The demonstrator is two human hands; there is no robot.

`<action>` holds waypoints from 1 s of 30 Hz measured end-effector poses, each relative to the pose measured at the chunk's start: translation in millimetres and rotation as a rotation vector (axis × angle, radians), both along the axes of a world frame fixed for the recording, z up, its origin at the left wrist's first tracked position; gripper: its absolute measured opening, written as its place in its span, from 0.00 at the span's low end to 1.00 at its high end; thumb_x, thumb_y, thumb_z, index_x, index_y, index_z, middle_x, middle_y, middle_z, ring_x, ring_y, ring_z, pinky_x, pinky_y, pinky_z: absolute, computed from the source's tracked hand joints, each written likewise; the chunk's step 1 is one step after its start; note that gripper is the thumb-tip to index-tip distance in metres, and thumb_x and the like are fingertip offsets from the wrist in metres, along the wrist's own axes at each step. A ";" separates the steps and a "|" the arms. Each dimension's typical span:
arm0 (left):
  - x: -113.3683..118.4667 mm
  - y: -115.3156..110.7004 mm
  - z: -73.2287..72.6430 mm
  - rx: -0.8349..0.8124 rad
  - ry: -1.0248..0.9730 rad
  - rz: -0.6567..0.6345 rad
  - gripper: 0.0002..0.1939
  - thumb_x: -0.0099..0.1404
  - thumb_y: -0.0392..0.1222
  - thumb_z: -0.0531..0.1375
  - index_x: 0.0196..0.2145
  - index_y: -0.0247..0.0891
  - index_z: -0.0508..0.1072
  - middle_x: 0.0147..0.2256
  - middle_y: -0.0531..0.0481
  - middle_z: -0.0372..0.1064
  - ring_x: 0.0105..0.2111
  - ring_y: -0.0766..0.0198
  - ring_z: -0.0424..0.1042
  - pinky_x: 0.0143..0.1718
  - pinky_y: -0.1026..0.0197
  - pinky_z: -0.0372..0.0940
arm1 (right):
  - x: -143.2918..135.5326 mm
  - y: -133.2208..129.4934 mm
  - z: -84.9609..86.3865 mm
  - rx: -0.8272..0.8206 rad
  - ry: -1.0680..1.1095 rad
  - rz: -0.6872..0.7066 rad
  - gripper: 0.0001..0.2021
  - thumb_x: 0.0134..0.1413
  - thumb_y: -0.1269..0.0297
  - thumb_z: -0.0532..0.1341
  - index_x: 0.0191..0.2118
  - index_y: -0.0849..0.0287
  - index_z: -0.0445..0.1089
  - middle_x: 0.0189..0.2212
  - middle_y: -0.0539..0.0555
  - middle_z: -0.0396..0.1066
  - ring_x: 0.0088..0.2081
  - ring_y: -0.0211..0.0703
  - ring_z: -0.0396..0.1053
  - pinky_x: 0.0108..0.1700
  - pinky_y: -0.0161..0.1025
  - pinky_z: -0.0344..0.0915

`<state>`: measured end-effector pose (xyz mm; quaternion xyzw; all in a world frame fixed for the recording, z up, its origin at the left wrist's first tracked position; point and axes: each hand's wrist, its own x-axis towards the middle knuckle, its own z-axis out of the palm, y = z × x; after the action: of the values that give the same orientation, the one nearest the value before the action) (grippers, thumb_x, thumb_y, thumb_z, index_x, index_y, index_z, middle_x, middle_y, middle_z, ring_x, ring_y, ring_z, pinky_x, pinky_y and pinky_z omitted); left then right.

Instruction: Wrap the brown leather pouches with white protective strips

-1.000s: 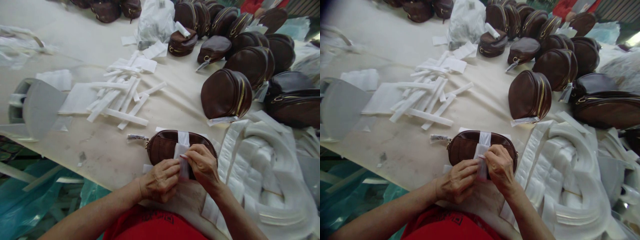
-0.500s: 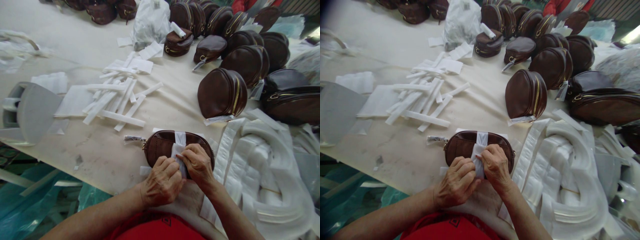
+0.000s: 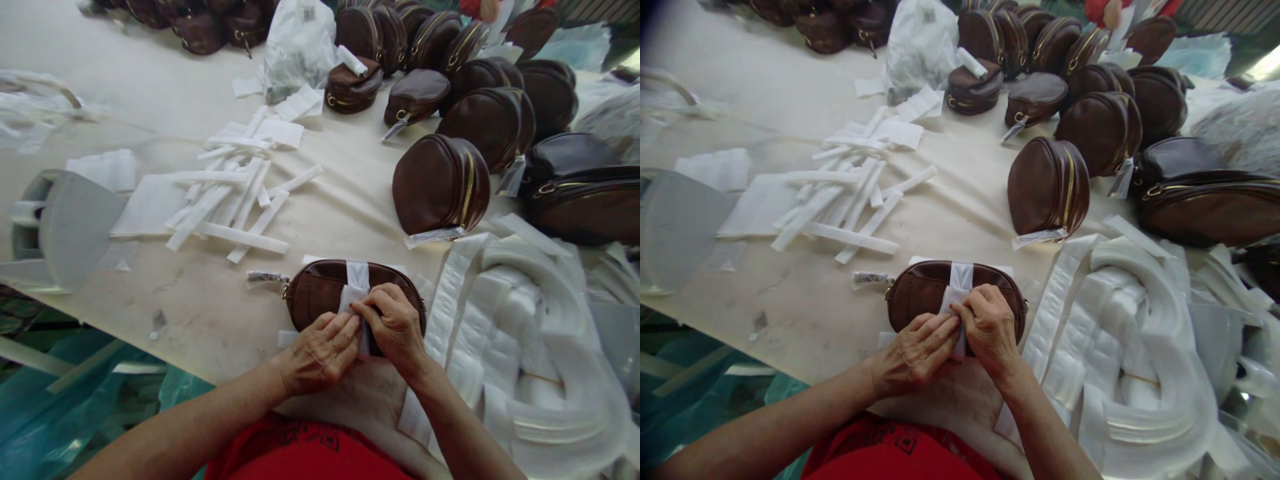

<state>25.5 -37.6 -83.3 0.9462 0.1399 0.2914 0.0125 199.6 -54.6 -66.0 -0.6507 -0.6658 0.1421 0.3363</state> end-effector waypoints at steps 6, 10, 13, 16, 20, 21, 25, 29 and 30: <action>0.8 1.4 4.1 -0.003 -0.005 -0.001 0.12 0.67 0.32 0.50 0.43 0.23 0.70 0.45 0.34 0.70 0.47 0.53 0.69 0.45 0.55 0.66 | -0.5 4.0 -0.6 0.023 -0.027 -0.050 0.12 0.56 0.65 0.60 0.23 0.56 0.62 0.26 0.50 0.63 0.32 0.42 0.62 0.36 0.39 0.60; 2.0 0.6 6.7 0.007 -0.011 0.004 0.13 0.67 0.31 0.48 0.44 0.21 0.69 0.44 0.33 0.71 0.46 0.53 0.69 0.44 0.55 0.66 | -1.6 5.2 -0.5 0.013 -0.058 -0.056 0.12 0.56 0.65 0.60 0.23 0.56 0.62 0.25 0.50 0.63 0.31 0.42 0.62 0.36 0.39 0.60; 2.3 -0.4 5.8 0.023 -0.012 0.007 0.13 0.66 0.30 0.49 0.43 0.22 0.70 0.44 0.34 0.71 0.47 0.52 0.69 0.46 0.52 0.64 | -1.8 5.3 -0.2 0.001 -0.065 -0.066 0.13 0.56 0.65 0.60 0.22 0.56 0.61 0.25 0.50 0.63 0.31 0.42 0.62 0.35 0.38 0.59; 2.5 -0.1 4.6 0.019 -0.006 0.003 0.13 0.65 0.29 0.50 0.44 0.24 0.70 0.46 0.36 0.70 0.51 0.51 0.67 0.52 0.47 0.59 | -0.9 5.1 -0.6 0.009 -0.067 -0.062 0.13 0.57 0.64 0.59 0.22 0.56 0.61 0.24 0.50 0.63 0.31 0.42 0.62 0.35 0.38 0.59; 3.7 1.6 5.9 -0.020 0.010 -0.005 0.13 0.65 0.31 0.51 0.45 0.24 0.69 0.47 0.35 0.69 0.54 0.49 0.64 0.52 0.49 0.59 | -0.1 5.8 -2.1 0.014 -0.077 -0.063 0.13 0.56 0.65 0.60 0.22 0.56 0.61 0.25 0.50 0.63 0.31 0.42 0.62 0.34 0.39 0.60; 4.2 1.7 6.6 -0.030 0.013 -0.002 0.13 0.65 0.32 0.51 0.44 0.24 0.70 0.47 0.35 0.69 0.53 0.49 0.65 0.51 0.49 0.59 | -0.3 6.2 -2.3 0.009 -0.078 -0.066 0.13 0.56 0.65 0.60 0.22 0.56 0.61 0.25 0.50 0.63 0.31 0.42 0.62 0.34 0.39 0.60; 5.5 0.6 7.6 -0.049 0.024 0.024 0.12 0.65 0.33 0.50 0.41 0.26 0.70 0.45 0.37 0.70 0.52 0.49 0.66 0.50 0.50 0.58 | -1.8 5.5 3.2 0.041 -0.008 -0.070 0.09 0.56 0.66 0.59 0.25 0.56 0.64 0.26 0.51 0.65 0.32 0.42 0.64 0.35 0.39 0.62; 4.9 0.2 4.8 -0.053 0.036 0.033 0.13 0.65 0.35 0.50 0.43 0.27 0.70 0.46 0.38 0.70 0.52 0.50 0.66 0.50 0.50 0.57 | 10.5 -13.6 22.5 0.196 0.034 -0.143 0.02 0.58 0.66 0.59 0.37 0.57 0.68 0.34 0.53 0.68 0.34 0.40 0.67 0.37 0.37 0.65; 4.5 0.3 4.2 -0.060 0.038 0.030 0.14 0.65 0.36 0.51 0.44 0.27 0.69 0.46 0.38 0.70 0.52 0.50 0.65 0.50 0.50 0.57 | 18.9 -22.9 27.5 0.244 -0.009 -0.182 0.03 0.57 0.66 0.60 0.38 0.56 0.68 0.35 0.53 0.69 0.35 0.40 0.68 0.38 0.38 0.66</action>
<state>30.0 -37.3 -79.1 0.9486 0.1629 0.2691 0.0340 218.6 -77.5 -38.5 -0.6633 -0.6178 0.0259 0.4215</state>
